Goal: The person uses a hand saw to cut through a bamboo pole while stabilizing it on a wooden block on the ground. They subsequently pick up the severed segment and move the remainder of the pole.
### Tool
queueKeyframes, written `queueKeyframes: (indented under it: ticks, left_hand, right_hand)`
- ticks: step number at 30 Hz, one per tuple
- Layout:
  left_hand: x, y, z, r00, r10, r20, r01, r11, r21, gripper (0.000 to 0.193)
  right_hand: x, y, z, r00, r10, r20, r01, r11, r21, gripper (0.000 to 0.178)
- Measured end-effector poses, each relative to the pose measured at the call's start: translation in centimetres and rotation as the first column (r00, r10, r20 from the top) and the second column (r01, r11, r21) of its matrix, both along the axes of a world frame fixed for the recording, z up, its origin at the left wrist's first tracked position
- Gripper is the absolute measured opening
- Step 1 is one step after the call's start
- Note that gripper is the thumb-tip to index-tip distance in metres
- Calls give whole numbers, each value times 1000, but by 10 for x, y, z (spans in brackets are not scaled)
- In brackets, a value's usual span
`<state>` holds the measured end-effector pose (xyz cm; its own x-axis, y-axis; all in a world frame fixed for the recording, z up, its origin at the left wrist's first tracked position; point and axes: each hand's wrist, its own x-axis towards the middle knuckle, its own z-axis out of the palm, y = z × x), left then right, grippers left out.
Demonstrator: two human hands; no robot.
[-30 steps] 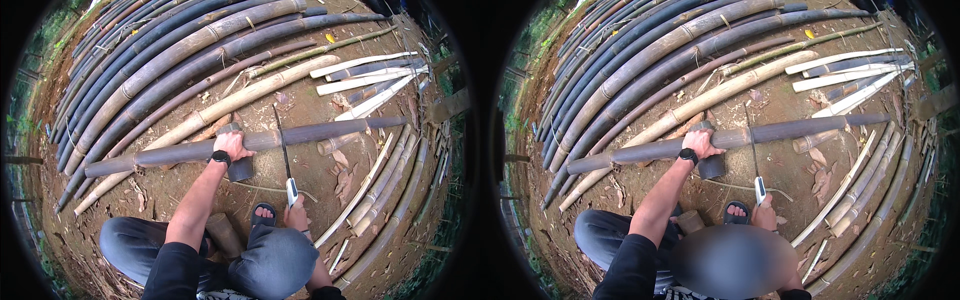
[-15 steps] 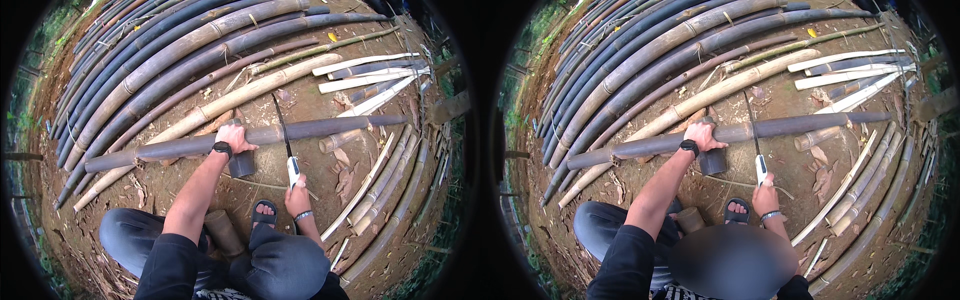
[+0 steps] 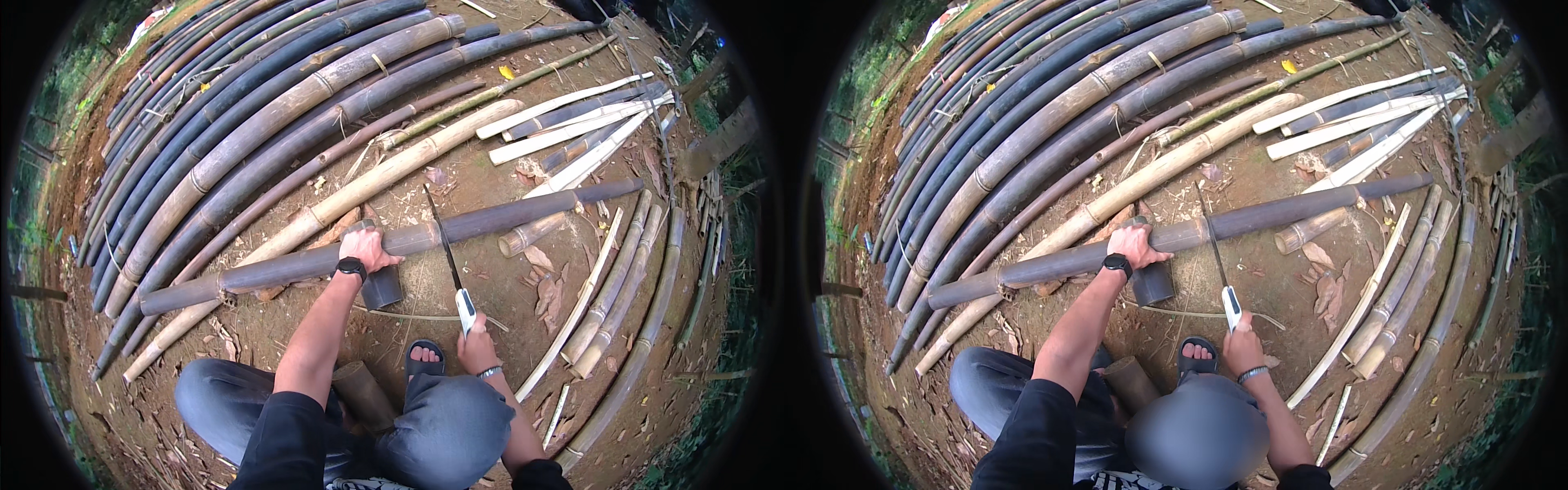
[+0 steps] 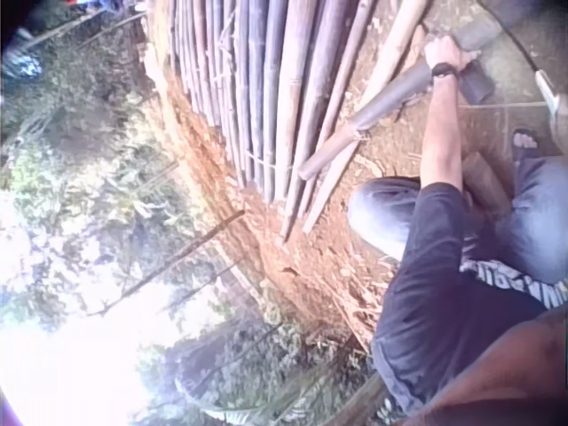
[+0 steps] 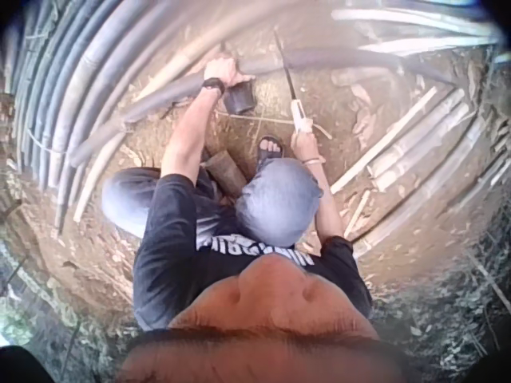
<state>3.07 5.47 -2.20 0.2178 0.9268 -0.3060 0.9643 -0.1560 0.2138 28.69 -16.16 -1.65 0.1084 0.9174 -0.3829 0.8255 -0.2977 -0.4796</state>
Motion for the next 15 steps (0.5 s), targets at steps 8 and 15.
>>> queueKeyframes:
  ticks: [8, 15]
  left_hand:
    - [-4, 10, 8, 999, -19, -47, 17, 999, -49, 78]
    - [-3, 10, 10, 997, -23, -71, 19, 998, -66, 80]
  right_hand:
    - [5, -4, 26, 999, 5, -43, -6, 1000, -2, 55]
    - [-11, 41, 18, 998, 64, 8, -64, 998, -4, 52]
